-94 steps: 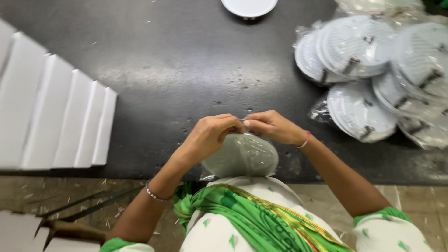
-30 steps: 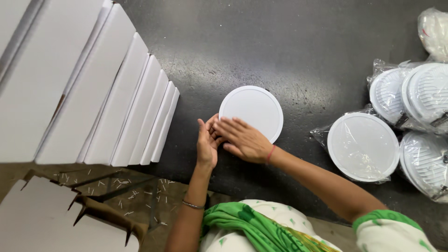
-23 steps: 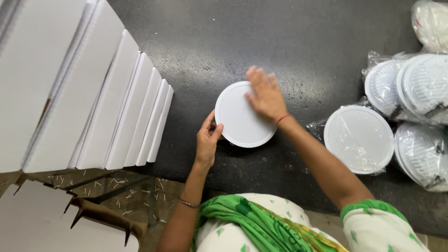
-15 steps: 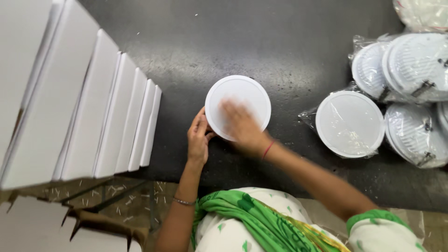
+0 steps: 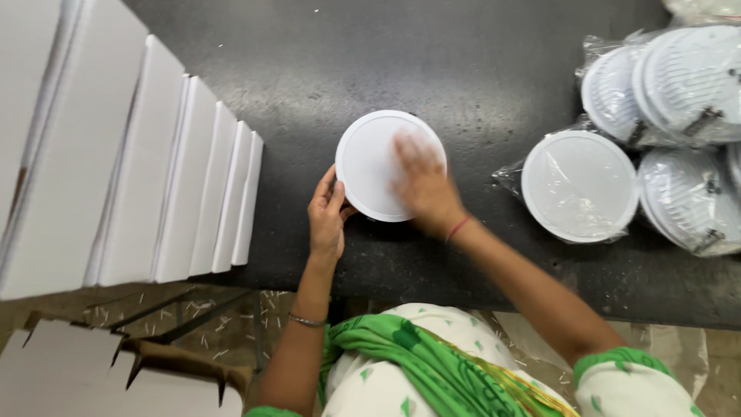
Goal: The person wraps round LED ceiling light panels in clear plastic film at a workbench. They pull a plastic sheet over each panel, tuck and fold the film around it, place the wrapped panel on a growing stack, and occasionally open a white bag to collect the wrapped units.
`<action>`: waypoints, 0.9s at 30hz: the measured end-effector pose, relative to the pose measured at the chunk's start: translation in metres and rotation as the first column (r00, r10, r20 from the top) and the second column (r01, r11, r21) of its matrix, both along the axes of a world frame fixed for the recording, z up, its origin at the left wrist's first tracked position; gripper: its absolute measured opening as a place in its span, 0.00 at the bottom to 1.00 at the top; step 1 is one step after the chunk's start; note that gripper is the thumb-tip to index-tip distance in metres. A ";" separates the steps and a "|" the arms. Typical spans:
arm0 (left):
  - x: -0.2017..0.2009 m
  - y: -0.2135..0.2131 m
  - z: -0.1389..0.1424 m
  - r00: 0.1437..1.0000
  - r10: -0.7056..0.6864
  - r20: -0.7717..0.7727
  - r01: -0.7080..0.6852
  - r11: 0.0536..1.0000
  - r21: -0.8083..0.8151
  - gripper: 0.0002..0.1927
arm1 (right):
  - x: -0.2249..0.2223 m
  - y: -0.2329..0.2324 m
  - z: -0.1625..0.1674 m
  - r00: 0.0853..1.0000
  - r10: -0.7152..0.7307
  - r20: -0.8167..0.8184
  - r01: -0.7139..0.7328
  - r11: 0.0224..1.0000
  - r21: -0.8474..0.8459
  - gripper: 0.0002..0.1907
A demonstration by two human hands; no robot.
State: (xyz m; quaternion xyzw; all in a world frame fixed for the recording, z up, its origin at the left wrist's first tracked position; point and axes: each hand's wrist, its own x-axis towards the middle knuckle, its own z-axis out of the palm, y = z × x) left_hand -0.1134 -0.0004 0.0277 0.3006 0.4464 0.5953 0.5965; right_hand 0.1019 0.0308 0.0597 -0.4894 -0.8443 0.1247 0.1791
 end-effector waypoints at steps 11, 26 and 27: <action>0.000 0.006 -0.013 0.996 -0.011 0.091 0.010 1.000 0.005 0.27 | -0.053 0.060 -0.007 0.976 0.138 0.169 -0.150 0.987 0.059 0.36; 0.009 -0.013 0.003 0.967 0.103 -0.232 -0.109 0.994 -0.015 0.21 | 0.069 -0.013 -0.011 0.869 -0.479 0.126 0.468 0.877 0.105 0.40; 0.011 -0.014 0.007 0.950 0.136 -0.283 -0.150 0.988 -0.029 0.21 | 0.082 -0.026 -0.001 0.862 -0.499 0.093 0.487 0.864 0.127 0.38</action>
